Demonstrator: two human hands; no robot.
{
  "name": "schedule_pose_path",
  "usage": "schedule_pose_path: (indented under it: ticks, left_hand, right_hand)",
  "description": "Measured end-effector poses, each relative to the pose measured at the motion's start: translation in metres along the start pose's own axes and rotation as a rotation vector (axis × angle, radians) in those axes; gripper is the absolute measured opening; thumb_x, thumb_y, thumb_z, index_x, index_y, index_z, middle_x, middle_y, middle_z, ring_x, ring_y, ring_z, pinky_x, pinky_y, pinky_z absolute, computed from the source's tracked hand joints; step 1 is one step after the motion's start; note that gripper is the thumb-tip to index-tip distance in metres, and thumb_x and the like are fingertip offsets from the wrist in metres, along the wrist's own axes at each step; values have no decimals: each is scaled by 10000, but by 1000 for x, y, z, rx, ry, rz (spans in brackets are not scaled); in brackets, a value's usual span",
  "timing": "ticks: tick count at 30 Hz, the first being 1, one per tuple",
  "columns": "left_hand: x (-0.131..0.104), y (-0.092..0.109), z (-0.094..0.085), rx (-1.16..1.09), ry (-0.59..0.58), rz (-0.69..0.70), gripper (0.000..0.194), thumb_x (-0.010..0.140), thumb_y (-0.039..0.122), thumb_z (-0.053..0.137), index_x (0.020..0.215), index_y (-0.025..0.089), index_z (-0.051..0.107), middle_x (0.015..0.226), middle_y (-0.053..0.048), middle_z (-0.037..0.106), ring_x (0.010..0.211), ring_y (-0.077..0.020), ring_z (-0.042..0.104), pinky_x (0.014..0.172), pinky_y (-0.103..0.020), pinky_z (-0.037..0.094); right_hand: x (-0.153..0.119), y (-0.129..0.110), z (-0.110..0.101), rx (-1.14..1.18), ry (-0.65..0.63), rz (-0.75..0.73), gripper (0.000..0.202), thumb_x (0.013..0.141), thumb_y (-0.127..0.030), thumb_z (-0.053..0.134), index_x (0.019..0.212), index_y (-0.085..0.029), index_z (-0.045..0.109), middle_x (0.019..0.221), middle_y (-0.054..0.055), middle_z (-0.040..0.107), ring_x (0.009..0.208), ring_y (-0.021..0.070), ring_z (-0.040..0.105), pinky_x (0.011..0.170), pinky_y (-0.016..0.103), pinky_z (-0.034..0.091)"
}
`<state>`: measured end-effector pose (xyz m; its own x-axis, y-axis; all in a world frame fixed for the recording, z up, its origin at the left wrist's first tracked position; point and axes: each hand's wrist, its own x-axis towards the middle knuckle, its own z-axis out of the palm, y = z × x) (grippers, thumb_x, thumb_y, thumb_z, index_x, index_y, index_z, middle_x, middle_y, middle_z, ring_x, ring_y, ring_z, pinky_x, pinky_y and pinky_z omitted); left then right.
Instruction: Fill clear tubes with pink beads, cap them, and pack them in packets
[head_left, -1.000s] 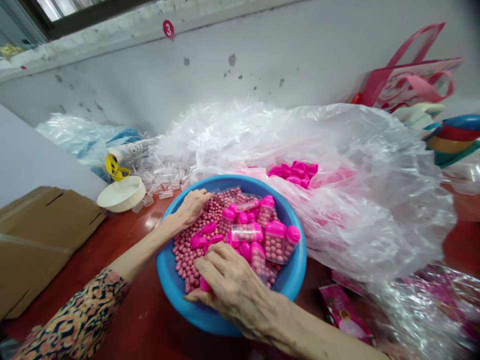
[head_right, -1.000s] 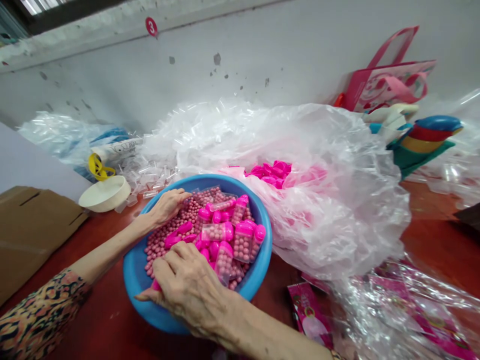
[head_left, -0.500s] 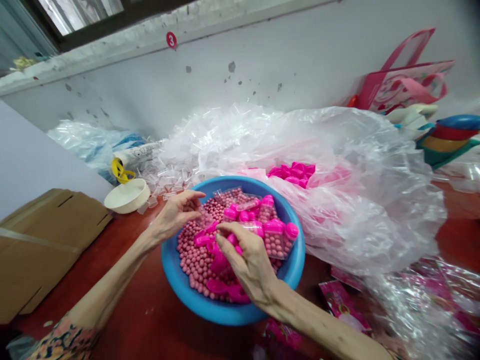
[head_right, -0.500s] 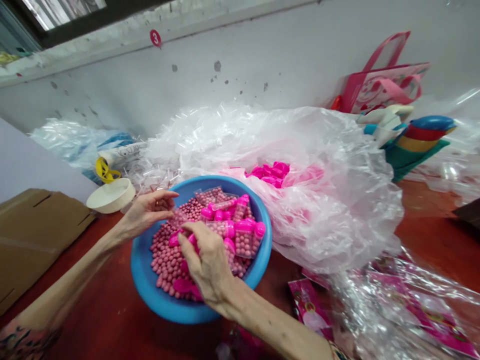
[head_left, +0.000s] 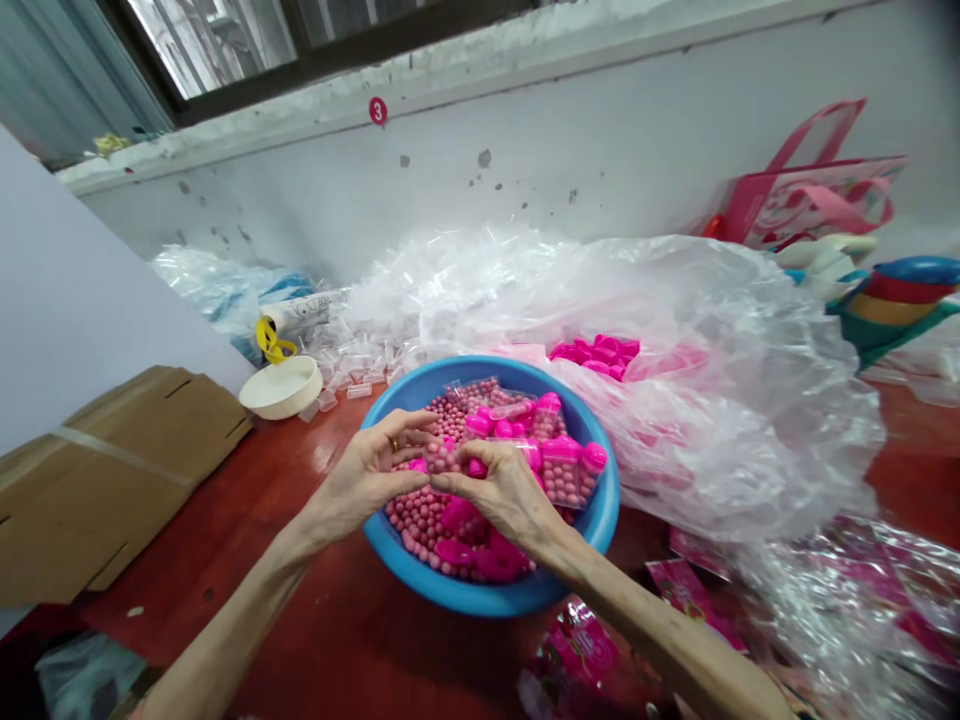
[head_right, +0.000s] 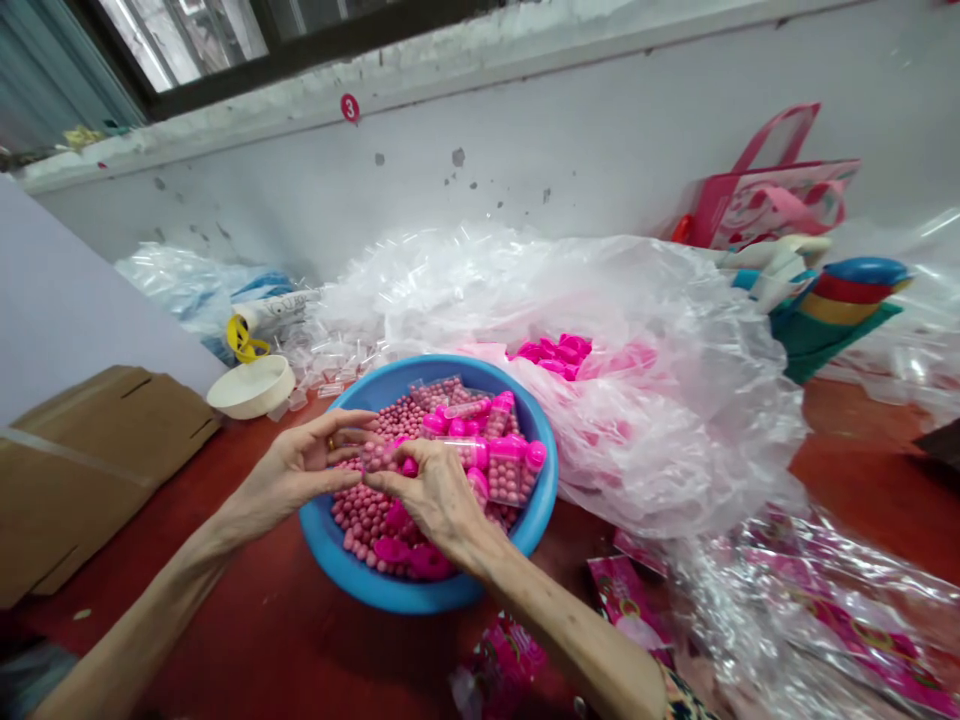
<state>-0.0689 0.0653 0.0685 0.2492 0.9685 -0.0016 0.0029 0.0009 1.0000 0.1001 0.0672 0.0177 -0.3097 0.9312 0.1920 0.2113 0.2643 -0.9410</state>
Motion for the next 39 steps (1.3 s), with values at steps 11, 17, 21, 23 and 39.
schedule_pose_path:
  ticks: [11,17,21,23,39]
  left_hand:
    - [-6,-39,-3,-321,94,-269,253,573,196,833,786,121,720,685,-30,734,654,-143,676,674,-260,550]
    - [-5,-49,-6,-458,90,-347,229,559,196,850,727,85,742,681,-53,751,641,-117,671,674,-195,543]
    - [-4,-50,-5,-502,89,-339,192,565,192,847,668,102,713,628,-36,727,614,-117,663,656,-201,540]
    - [-4,-50,-3,-514,88,-311,205,559,196,850,672,120,697,629,-20,718,605,-119,661,657,-216,542]
    - [-18,-37,18,-299,136,-59,212,625,103,802,807,159,709,719,16,712,713,-122,660,673,-192,524]
  right_hand:
    - [19,-10,-7,-49,-212,128,319,722,-284,624,460,-185,472,465,-76,321,464,76,283,452,247,186]
    - [23,-12,-11,18,-320,211,344,761,-342,603,470,-192,497,435,-81,312,416,66,239,412,247,153]
    - [20,-10,-8,70,-339,217,297,766,-343,609,530,-175,540,442,-88,349,407,54,246,418,240,159]
    - [19,-8,-5,90,-322,210,311,759,-361,619,534,-175,511,465,-88,355,431,54,256,431,233,166]
    - [0,3,-38,238,-128,195,279,797,-425,548,912,-170,550,634,-47,509,541,109,482,536,246,374]
